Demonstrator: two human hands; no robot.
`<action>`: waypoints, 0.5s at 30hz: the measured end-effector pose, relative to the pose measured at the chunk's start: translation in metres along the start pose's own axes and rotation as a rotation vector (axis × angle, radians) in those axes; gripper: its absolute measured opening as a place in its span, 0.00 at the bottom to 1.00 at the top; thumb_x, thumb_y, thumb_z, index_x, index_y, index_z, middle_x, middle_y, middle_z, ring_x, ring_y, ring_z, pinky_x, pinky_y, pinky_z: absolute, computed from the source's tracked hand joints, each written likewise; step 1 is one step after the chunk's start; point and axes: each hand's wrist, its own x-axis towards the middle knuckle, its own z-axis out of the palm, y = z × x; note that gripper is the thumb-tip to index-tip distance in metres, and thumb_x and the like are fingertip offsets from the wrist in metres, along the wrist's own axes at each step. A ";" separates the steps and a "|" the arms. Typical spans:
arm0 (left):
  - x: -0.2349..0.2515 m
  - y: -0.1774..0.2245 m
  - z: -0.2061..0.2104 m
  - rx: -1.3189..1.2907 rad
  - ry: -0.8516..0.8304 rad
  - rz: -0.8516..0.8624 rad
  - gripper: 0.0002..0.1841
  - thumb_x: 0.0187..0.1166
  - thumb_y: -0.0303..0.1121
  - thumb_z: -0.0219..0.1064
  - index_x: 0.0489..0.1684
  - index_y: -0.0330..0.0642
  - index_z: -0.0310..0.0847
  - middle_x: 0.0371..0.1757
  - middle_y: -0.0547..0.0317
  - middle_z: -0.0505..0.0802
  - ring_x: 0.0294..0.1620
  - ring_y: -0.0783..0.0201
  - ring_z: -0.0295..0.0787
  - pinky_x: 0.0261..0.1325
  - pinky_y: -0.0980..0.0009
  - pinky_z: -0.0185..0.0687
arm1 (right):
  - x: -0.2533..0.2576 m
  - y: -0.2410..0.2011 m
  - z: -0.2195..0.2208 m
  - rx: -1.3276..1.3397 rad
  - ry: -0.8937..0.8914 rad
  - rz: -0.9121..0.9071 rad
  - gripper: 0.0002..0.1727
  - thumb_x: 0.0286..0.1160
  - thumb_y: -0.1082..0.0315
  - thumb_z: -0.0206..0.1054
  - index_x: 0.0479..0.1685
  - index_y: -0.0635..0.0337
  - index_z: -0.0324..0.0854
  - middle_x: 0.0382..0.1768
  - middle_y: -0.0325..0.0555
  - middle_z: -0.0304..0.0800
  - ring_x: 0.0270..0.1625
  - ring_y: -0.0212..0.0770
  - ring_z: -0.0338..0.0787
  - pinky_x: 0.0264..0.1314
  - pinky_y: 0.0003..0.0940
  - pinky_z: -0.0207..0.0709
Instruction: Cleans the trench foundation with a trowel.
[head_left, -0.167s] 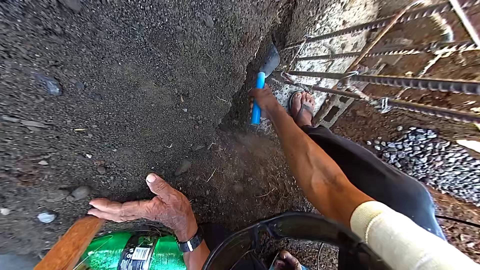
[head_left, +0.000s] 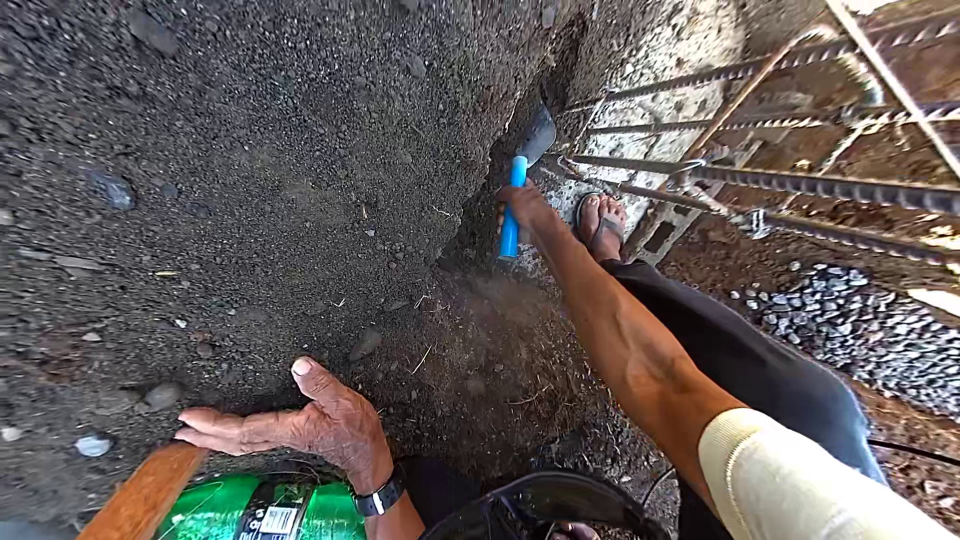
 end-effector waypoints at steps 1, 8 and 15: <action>0.001 0.000 0.000 -0.004 0.001 -0.001 0.54 0.80 0.54 0.65 0.89 0.16 0.38 0.90 0.15 0.44 0.95 0.31 0.33 0.97 0.51 0.26 | -0.004 0.001 0.007 -0.013 0.016 -0.010 0.17 0.82 0.63 0.62 0.66 0.50 0.66 0.22 0.42 0.74 0.15 0.41 0.77 0.16 0.42 0.81; 0.000 -0.001 0.003 0.006 0.008 0.004 0.53 0.80 0.53 0.64 0.90 0.17 0.37 0.91 0.16 0.45 0.96 0.33 0.34 0.97 0.51 0.27 | 0.023 0.013 -0.001 -0.020 -0.044 0.036 0.13 0.83 0.57 0.66 0.57 0.52 0.75 0.16 0.36 0.68 0.11 0.36 0.70 0.11 0.36 0.74; -0.001 -0.004 0.002 -0.001 0.019 0.016 0.53 0.80 0.53 0.65 0.89 0.16 0.40 0.90 0.15 0.47 0.95 0.32 0.35 0.97 0.50 0.27 | 0.023 0.016 0.002 -0.015 -0.011 0.010 0.16 0.78 0.64 0.66 0.61 0.55 0.72 0.18 0.39 0.71 0.11 0.38 0.72 0.13 0.38 0.76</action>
